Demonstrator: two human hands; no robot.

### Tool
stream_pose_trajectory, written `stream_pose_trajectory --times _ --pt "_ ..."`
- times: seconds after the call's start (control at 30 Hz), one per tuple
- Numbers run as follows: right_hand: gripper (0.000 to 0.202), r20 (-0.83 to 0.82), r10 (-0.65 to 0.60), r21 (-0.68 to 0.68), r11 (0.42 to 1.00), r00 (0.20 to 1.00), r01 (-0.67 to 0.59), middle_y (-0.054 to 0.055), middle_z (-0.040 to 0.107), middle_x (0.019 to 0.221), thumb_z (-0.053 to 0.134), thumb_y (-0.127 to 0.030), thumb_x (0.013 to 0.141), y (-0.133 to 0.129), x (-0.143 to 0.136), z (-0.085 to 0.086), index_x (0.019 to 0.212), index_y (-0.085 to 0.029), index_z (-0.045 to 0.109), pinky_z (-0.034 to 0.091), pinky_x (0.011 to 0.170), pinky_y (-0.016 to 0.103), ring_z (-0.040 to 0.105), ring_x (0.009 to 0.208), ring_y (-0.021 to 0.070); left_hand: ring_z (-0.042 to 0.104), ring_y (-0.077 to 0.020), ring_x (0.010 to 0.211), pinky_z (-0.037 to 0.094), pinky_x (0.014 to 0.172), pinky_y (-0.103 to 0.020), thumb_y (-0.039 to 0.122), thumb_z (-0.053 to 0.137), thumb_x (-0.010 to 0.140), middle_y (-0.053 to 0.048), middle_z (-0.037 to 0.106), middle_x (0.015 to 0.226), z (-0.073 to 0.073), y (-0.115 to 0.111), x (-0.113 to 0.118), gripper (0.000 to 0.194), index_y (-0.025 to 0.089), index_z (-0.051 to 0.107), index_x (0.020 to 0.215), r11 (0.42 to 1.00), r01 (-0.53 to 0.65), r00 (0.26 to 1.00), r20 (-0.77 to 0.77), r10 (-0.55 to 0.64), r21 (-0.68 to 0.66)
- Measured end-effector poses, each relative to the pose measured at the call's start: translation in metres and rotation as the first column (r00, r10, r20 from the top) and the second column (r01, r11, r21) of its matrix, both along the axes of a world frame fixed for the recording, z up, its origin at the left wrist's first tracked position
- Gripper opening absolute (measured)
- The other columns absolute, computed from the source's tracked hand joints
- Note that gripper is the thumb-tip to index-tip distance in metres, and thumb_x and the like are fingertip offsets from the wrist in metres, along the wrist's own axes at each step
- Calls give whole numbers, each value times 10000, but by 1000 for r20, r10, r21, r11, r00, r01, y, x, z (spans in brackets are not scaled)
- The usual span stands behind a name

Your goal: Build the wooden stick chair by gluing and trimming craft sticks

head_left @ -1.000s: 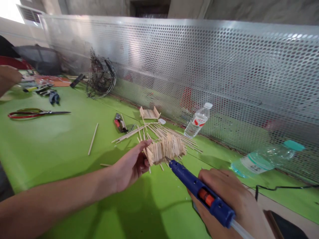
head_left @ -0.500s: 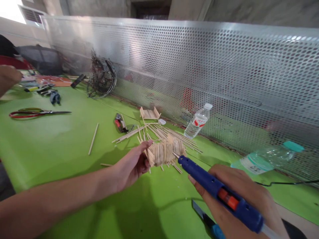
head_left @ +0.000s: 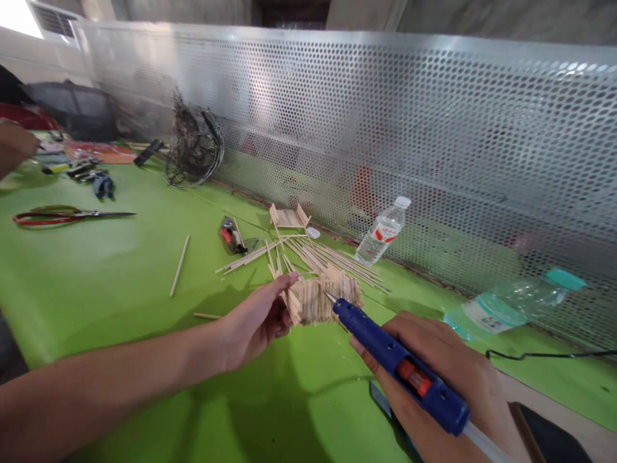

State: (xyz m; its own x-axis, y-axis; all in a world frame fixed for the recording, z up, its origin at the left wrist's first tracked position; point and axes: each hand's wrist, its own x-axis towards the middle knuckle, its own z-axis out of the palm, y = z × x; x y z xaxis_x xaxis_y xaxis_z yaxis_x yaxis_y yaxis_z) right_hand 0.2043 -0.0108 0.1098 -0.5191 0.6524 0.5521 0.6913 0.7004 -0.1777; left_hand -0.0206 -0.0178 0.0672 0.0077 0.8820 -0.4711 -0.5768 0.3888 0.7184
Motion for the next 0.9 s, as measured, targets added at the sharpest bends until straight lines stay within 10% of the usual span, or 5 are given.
stream_pose_trajectory --times 0.9 --pt "191 -1 18 44 999 1000 -18 -19 612 786 487 -77 781 -8 -4 4 854 -253 493 400 827 379 588 702 182 510 -31 542 418 467 -118 485 702 840 18 604 726 1 -7 -1 391 138 602 993 1000 8 1000 5 -8 13"
